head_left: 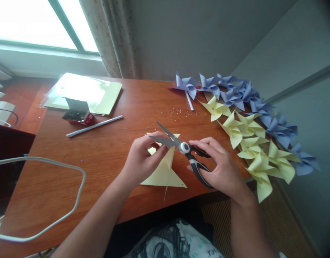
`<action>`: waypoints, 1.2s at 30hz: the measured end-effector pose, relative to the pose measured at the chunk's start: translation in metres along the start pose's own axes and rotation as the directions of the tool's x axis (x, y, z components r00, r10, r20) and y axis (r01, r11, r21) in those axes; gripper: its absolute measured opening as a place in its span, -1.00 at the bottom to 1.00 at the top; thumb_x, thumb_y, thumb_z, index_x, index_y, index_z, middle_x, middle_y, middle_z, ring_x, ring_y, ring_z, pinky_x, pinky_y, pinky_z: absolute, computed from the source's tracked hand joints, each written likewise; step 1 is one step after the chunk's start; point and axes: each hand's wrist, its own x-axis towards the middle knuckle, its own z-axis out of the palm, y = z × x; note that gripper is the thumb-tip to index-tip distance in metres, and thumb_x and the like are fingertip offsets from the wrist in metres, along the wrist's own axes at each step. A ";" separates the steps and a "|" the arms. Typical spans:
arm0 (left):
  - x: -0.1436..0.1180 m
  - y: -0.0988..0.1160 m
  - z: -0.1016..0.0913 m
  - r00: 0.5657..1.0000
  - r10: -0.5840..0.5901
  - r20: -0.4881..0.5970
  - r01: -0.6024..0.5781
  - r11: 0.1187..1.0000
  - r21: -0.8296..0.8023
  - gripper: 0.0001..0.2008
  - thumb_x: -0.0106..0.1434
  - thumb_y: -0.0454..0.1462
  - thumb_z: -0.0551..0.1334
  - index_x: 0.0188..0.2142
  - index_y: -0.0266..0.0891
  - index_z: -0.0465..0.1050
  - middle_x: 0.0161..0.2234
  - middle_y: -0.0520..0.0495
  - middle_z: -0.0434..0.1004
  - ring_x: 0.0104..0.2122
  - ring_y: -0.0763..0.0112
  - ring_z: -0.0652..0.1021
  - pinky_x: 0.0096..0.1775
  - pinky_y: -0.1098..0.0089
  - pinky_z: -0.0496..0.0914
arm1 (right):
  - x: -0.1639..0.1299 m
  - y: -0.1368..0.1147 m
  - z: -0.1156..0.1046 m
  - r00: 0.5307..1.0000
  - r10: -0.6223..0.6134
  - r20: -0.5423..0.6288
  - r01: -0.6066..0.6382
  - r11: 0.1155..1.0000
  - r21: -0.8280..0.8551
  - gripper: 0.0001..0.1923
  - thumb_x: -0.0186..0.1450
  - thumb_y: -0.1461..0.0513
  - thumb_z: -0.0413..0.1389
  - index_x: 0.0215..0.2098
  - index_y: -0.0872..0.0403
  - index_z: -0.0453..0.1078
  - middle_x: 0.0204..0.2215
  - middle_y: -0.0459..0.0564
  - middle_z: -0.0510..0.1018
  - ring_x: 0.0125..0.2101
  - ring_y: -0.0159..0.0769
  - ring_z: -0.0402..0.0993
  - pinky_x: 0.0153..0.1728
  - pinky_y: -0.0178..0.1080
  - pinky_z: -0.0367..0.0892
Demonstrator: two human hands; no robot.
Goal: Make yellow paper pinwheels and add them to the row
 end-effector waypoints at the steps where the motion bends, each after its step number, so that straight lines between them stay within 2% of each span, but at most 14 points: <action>1: 0.000 0.001 0.000 1.000 0.006 0.000 -0.006 1.000 0.002 -0.94 0.29 -0.34 0.31 -0.27 -0.21 0.59 -0.27 -0.06 0.68 -0.32 0.38 0.62 -0.30 0.44 0.43 | 0.000 0.000 0.000 1.000 0.001 0.002 -0.001 1.000 -0.002 -0.46 0.24 0.26 0.30 0.19 -0.08 0.40 -0.05 0.00 0.45 -0.05 -0.20 0.49 0.00 -0.20 0.47; 19: 0.000 -0.002 -0.001 1.000 -0.030 0.008 0.030 0.999 0.028 -0.93 0.29 -0.32 0.30 -0.27 -0.22 0.60 -0.26 -0.08 0.69 -0.29 0.34 0.63 -0.26 0.40 0.45 | -0.001 -0.005 -0.002 0.999 -0.029 -0.017 0.027 0.993 -0.112 -0.42 0.22 0.36 0.26 0.19 -0.06 0.39 -0.06 -0.03 0.45 -0.05 -0.26 0.50 0.02 -0.25 0.43; 36: 0.000 -0.003 0.000 0.999 -0.034 0.000 0.034 0.999 0.040 -0.92 0.29 -0.31 0.29 -0.28 -0.20 0.60 -0.30 -0.06 0.68 -0.33 0.36 0.63 -0.30 0.41 0.46 | -0.001 -0.006 -0.002 0.999 -0.036 -0.013 0.034 0.990 -0.133 -0.44 0.24 0.34 0.25 0.19 -0.06 0.38 -0.06 -0.01 0.45 -0.05 -0.23 0.50 0.03 -0.23 0.44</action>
